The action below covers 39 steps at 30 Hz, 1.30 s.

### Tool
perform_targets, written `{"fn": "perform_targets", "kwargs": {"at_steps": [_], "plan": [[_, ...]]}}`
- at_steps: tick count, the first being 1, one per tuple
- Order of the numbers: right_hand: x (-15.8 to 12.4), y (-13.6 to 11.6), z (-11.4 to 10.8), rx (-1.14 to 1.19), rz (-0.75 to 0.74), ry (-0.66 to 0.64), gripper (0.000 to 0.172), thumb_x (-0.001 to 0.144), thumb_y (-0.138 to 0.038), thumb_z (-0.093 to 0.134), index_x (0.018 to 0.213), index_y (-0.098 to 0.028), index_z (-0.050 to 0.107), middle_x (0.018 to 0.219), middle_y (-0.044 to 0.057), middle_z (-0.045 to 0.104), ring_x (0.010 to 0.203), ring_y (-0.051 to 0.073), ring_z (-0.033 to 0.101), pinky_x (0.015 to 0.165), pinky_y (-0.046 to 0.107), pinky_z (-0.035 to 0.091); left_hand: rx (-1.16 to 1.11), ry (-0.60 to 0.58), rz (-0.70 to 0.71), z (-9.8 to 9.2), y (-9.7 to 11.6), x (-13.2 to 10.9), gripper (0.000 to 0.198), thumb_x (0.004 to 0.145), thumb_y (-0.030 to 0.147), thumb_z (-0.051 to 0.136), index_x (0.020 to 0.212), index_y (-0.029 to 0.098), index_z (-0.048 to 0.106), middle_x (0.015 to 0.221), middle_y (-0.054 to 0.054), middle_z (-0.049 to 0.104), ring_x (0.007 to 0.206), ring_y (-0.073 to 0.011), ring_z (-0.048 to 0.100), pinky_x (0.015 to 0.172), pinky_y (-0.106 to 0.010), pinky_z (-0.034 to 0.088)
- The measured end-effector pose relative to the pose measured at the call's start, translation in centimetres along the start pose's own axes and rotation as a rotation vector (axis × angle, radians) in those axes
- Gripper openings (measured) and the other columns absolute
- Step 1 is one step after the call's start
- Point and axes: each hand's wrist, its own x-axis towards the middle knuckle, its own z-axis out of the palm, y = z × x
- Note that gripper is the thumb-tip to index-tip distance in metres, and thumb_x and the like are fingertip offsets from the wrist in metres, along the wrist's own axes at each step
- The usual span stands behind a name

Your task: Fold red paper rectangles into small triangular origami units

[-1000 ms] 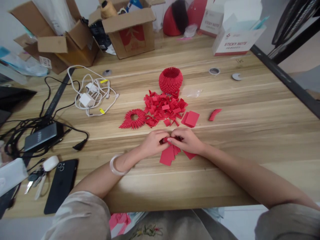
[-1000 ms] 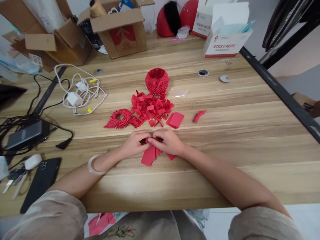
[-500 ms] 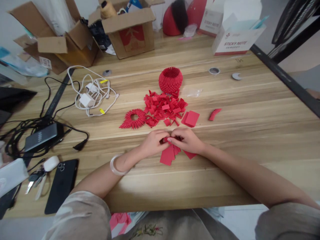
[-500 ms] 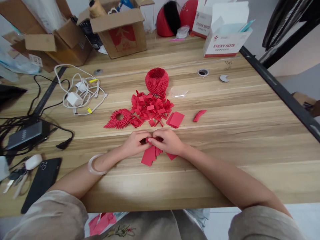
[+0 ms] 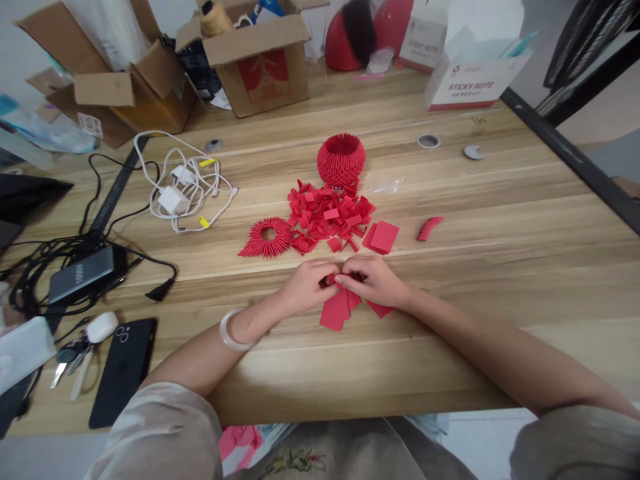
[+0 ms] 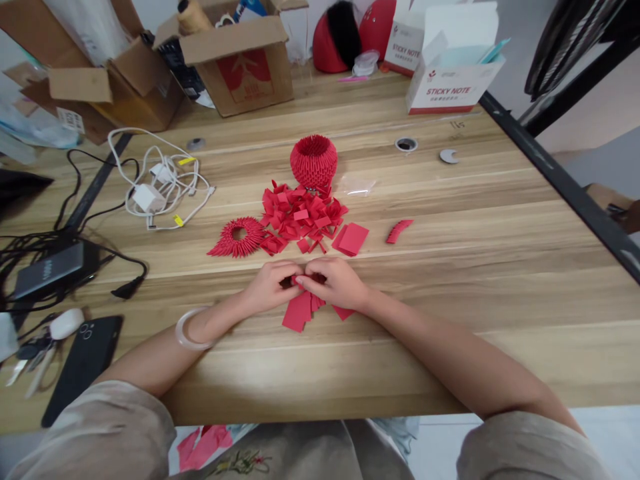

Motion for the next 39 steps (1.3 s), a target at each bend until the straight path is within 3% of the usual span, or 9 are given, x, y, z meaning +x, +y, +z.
{"fn": "perform_targets", "kwargs": {"at_steps": [39], "plan": [[0.06,0.06,-0.07,-0.006,-0.033,0.006,0.030,0.085,-0.028,0.053,0.059,-0.015,0.048,0.052,-0.004,0.041,0.051,0.007,0.038,0.053,0.020,0.030,-0.004,0.025,0.029,0.22,-0.22,0.02,0.016,0.080,0.020,0.052,0.065,0.014,0.051,0.061,0.001,0.051,0.059,-0.0106,0.047,0.057,-0.021,0.036]]}}
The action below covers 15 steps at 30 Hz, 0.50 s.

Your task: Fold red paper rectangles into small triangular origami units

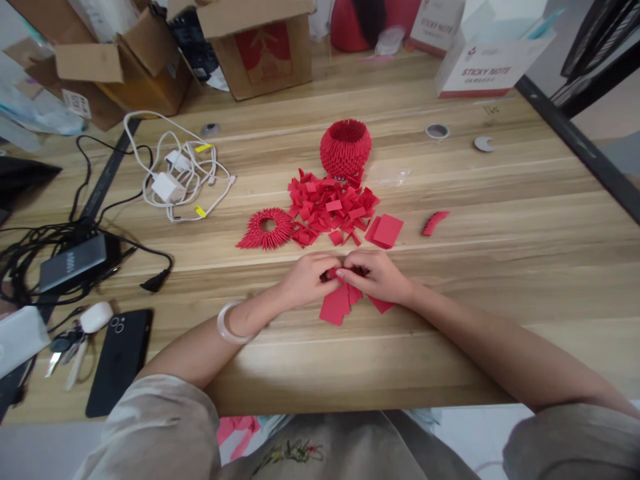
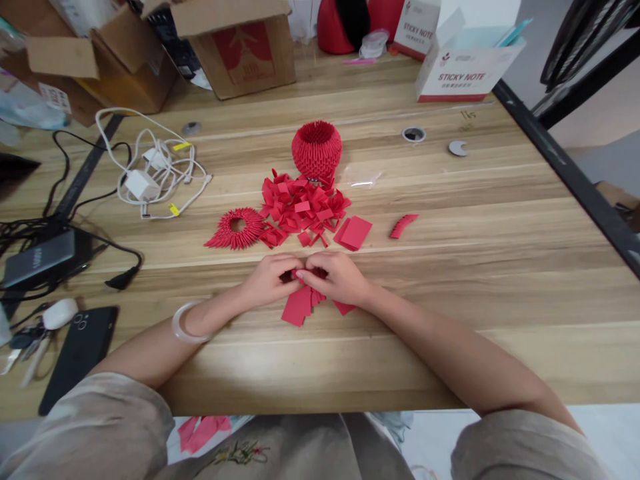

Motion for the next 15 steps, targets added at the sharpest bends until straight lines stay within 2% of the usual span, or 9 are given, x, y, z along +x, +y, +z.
{"fn": "perform_targets", "kwargs": {"at_steps": [15], "plan": [[-0.02,-0.10,-0.12,0.002,0.024,-0.016,0.030,0.085,-0.029,0.053,0.059,-0.015,0.048,0.052,-0.003,0.042,0.051,0.007,0.038,0.053,0.020,0.029,-0.011,-0.005,-0.013,0.08,-0.18,0.05,0.017,0.080,0.021,0.052,0.065,0.014,0.051,0.062,0.000,0.051,0.060,-0.0112,0.048,0.058,-0.021,0.037]]}}
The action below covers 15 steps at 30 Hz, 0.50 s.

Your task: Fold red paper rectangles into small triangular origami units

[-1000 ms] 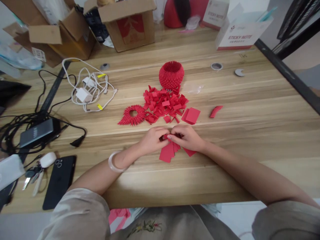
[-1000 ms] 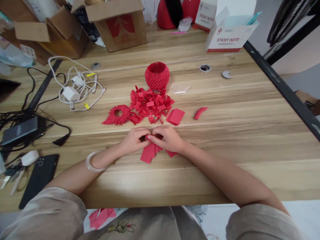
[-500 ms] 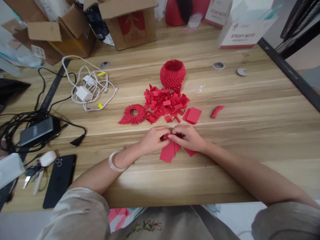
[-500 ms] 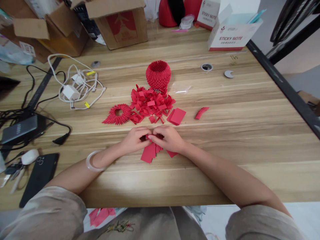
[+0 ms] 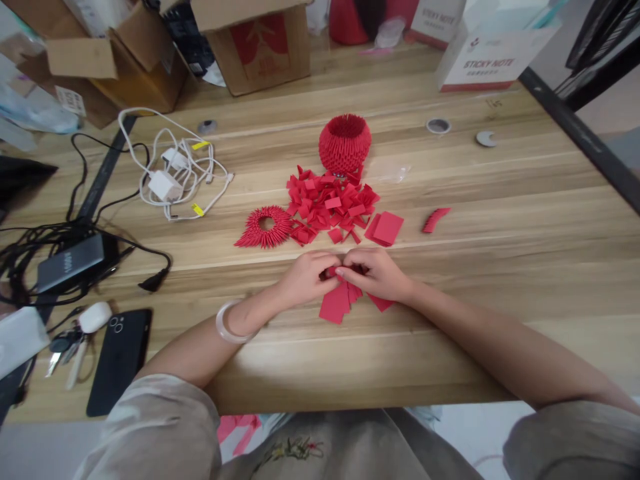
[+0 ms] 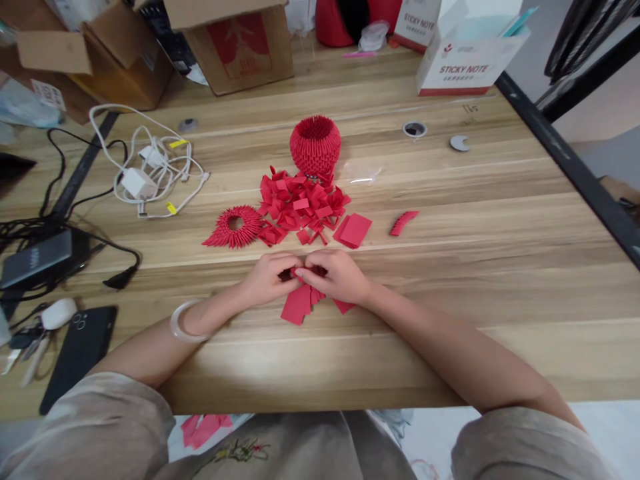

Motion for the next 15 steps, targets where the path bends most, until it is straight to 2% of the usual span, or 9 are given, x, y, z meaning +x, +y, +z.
{"fn": "perform_targets", "kwargs": {"at_steps": [15], "plan": [[-0.09,0.05,0.10,0.009,0.020,0.010,0.033,0.086,-0.032,0.053,0.058,-0.016,0.046,0.052,-0.004,0.040,0.051,0.008,0.037,0.053,0.021,0.029,0.006,0.009,0.003,-0.11,0.19,0.03,0.017,0.080,0.021,0.051,0.064,0.015,0.050,0.059,0.001,0.048,0.057,-0.0106,0.046,0.056,-0.021,0.035]]}}
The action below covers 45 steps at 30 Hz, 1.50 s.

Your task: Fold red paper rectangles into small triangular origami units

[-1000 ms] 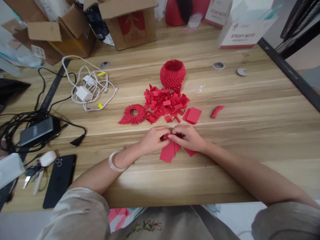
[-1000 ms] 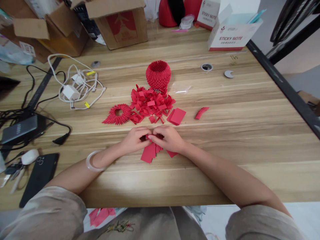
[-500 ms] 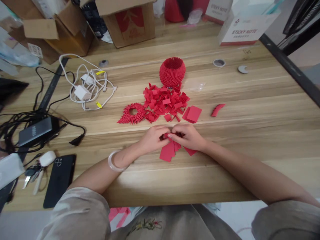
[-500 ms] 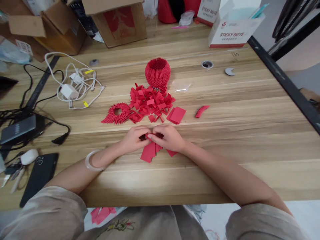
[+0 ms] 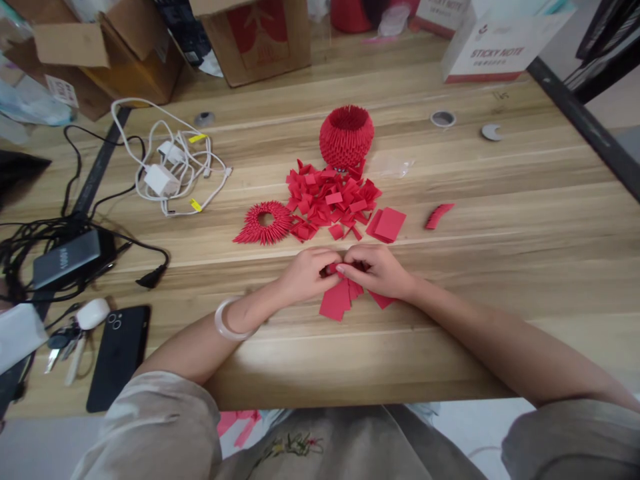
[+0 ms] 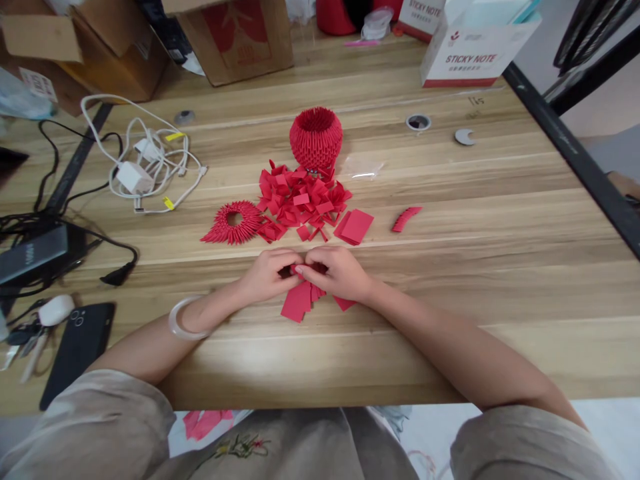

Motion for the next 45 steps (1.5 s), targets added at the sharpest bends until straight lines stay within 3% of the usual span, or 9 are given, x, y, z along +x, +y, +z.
{"fn": "perform_targets", "kwargs": {"at_steps": [45], "plan": [[-0.15,0.21,0.03,-0.013,0.011,-0.010,0.032,0.087,-0.033,0.052,0.060,-0.016,0.046,0.054,-0.003,0.043,0.052,0.008,0.038,0.052,0.021,0.030,0.010,-0.004,-0.001,0.08,-0.07,0.02,0.017,0.080,0.022,0.050,0.065,0.016,0.049,0.060,0.001,0.047,0.058,-0.0111,0.046,0.057,-0.022,0.036]]}}
